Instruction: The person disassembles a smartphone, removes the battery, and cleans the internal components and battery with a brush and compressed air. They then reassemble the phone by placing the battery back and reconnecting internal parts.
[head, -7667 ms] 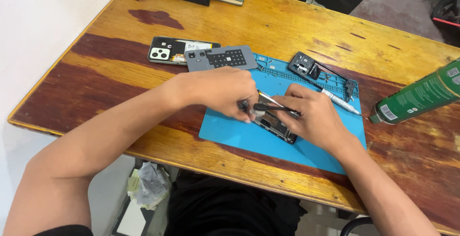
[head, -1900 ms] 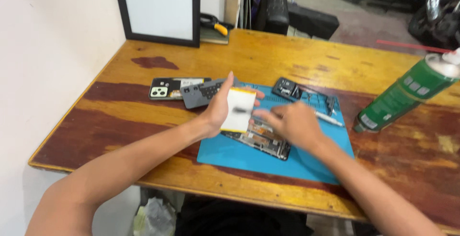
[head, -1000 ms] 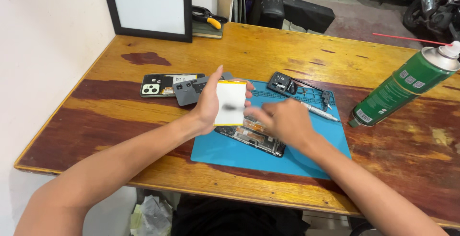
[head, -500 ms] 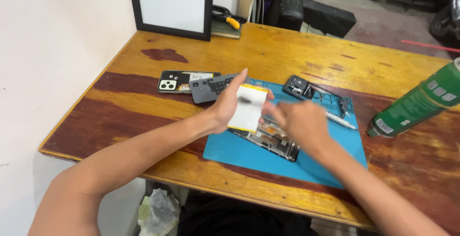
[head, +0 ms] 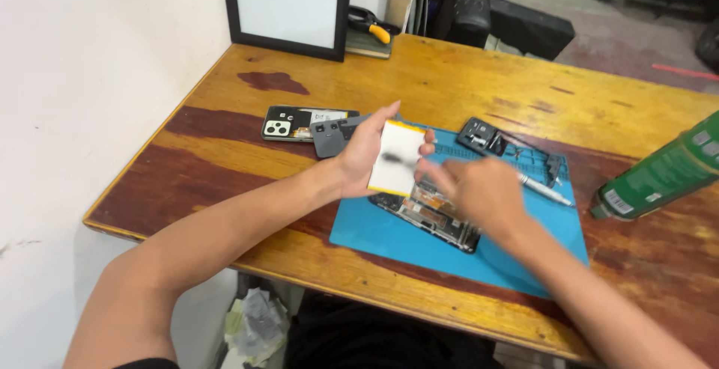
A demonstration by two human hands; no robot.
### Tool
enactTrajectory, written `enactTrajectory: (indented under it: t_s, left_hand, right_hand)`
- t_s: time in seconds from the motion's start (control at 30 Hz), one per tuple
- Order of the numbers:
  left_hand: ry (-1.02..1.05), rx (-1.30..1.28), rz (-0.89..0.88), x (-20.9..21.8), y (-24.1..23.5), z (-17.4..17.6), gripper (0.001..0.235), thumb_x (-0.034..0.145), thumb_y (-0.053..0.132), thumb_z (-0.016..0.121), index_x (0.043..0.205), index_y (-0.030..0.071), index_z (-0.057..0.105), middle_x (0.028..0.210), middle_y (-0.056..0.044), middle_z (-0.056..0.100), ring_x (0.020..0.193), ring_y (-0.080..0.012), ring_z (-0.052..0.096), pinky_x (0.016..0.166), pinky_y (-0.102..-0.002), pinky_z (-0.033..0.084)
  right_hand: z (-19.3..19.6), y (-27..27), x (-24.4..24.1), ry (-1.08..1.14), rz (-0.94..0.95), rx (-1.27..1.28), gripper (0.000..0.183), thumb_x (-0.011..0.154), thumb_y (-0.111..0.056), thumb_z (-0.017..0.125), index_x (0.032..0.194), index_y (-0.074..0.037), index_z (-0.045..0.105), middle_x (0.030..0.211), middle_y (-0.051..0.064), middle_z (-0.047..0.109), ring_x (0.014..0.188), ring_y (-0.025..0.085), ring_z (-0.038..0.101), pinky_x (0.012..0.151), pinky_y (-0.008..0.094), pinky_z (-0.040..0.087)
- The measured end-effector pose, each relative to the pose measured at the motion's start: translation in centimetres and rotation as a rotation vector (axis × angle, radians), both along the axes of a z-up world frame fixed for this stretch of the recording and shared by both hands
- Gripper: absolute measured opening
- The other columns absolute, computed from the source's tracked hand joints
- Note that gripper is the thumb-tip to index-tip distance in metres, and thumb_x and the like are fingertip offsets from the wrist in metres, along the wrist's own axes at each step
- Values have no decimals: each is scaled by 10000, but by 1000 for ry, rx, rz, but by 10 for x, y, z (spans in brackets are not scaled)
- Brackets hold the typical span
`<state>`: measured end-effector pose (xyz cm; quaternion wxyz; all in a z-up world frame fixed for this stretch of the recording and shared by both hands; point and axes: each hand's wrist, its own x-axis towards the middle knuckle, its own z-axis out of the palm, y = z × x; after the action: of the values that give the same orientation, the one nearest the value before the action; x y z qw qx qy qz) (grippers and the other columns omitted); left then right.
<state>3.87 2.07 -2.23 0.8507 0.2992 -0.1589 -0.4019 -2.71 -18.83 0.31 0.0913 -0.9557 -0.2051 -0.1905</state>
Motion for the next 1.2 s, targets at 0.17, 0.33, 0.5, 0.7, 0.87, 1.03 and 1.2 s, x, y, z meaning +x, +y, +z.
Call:
enactTrajectory:
  t_s: [0.17,0.33,0.5,0.7,0.87,1.03,1.2]
  left_hand:
    - [-12,204,110,6,-2,11,781,979,742,374,1145,30,648,1007,-67,680,818,-179,632,720,-354,547]
    - [-110,394,235,-2,-2,18,912,936,815,286,1166,12,652,982,-60,661,822,-155,628,762,-344,574]
    - [-126,357,242,-6,-3,21,982,937,821,236,1206,-17,673,926,-58,631,803,-176,633,745,-346,577]
    - [-70,276,244,-4,-2,25,949,970,784,264,1248,-28,669,986,-94,674,851,-195,664,801,-361,592]
    - [-111,432,249,-13,-1,28,994,924,801,214,1234,-10,697,988,-110,718,829,-213,679,778,-351,588]
    - [-98,461,266,-16,-6,36,1003,896,821,199,1193,16,720,981,-102,701,874,-222,712,797,-362,585]
    - [-79,435,318,-16,-3,32,982,917,822,199,1121,11,713,932,-113,695,798,-205,676,768,-360,581]
  right_hand:
    - [-2,-7,-1,-138,12,-15,577,938,-585,596,612,-133,742,453,112,581,383,314,571,394,425,430]
    - [-8,-8,-1,-14,-48,50,592,958,-575,588,607,-115,715,412,87,572,365,283,579,399,425,434]
    - [-8,-10,-2,-114,114,30,559,909,-558,620,584,-113,710,439,111,566,368,324,549,386,435,419]
    - [-3,-8,1,-31,-22,63,577,937,-538,618,575,-93,682,447,111,588,338,301,544,366,426,410]
    - [2,-9,-2,-154,17,56,610,942,-576,615,576,-93,685,467,136,580,401,323,560,426,424,437]
    - [6,-3,1,-132,87,12,568,930,-565,592,602,-121,723,452,102,598,382,290,580,414,419,448]
    - [4,-11,5,-152,-82,35,618,969,-580,593,588,-106,707,464,107,579,394,282,565,412,403,435]
